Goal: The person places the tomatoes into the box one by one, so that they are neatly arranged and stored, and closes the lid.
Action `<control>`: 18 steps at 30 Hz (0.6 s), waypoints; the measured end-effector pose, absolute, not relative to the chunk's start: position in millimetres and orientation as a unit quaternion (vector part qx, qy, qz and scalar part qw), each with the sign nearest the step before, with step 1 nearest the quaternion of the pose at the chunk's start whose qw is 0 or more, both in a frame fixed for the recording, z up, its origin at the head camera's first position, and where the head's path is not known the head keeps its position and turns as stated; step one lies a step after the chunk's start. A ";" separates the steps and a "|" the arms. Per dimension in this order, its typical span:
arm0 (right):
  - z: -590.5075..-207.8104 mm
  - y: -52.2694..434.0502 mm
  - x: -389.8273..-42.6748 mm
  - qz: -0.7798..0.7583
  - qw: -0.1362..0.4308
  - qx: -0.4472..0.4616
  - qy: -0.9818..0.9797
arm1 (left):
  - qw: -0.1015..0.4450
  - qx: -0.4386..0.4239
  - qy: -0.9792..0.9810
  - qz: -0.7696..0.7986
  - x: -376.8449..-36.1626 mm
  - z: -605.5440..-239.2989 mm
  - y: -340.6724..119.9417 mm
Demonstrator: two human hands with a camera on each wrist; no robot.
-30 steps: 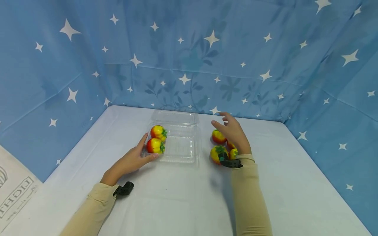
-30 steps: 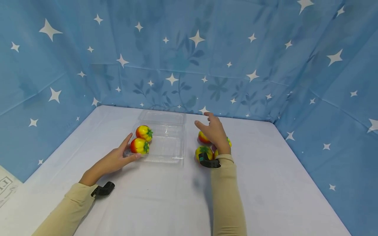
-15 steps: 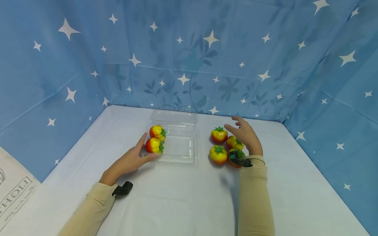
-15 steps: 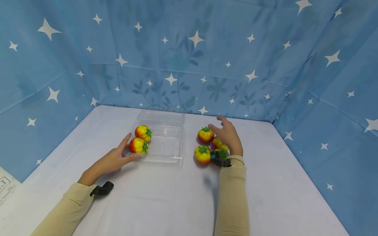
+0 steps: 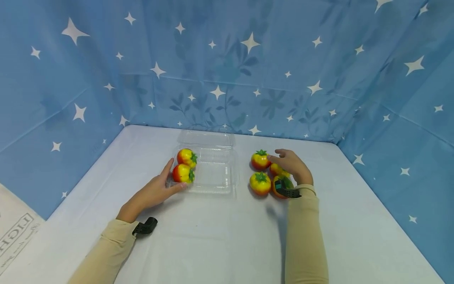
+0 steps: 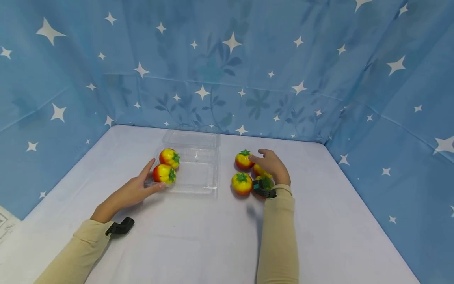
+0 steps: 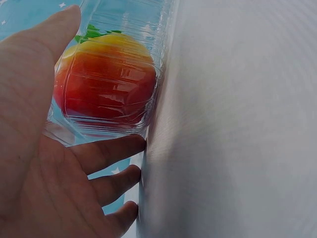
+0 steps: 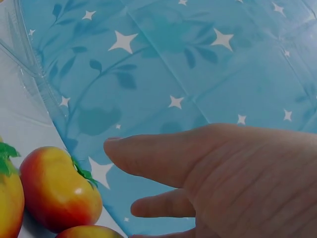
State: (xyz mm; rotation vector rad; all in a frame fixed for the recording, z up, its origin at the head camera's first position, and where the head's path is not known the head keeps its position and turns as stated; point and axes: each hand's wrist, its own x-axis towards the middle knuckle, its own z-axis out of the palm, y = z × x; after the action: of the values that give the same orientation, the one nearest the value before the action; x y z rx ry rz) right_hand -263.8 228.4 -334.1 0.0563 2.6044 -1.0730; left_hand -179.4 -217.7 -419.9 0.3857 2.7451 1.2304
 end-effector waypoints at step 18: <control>-348.1 237.6 -271.6 -0.368 0.185 0.015 0.911 | 0.056 0.128 0.903 0.405 -181.0 -421.1 -218.4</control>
State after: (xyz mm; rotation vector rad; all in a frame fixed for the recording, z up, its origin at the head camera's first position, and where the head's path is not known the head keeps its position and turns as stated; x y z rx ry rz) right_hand -271.6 237.6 -348.1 0.0410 2.5676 -1.0363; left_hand -181.0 -218.4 -421.1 0.3892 2.7404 1.2302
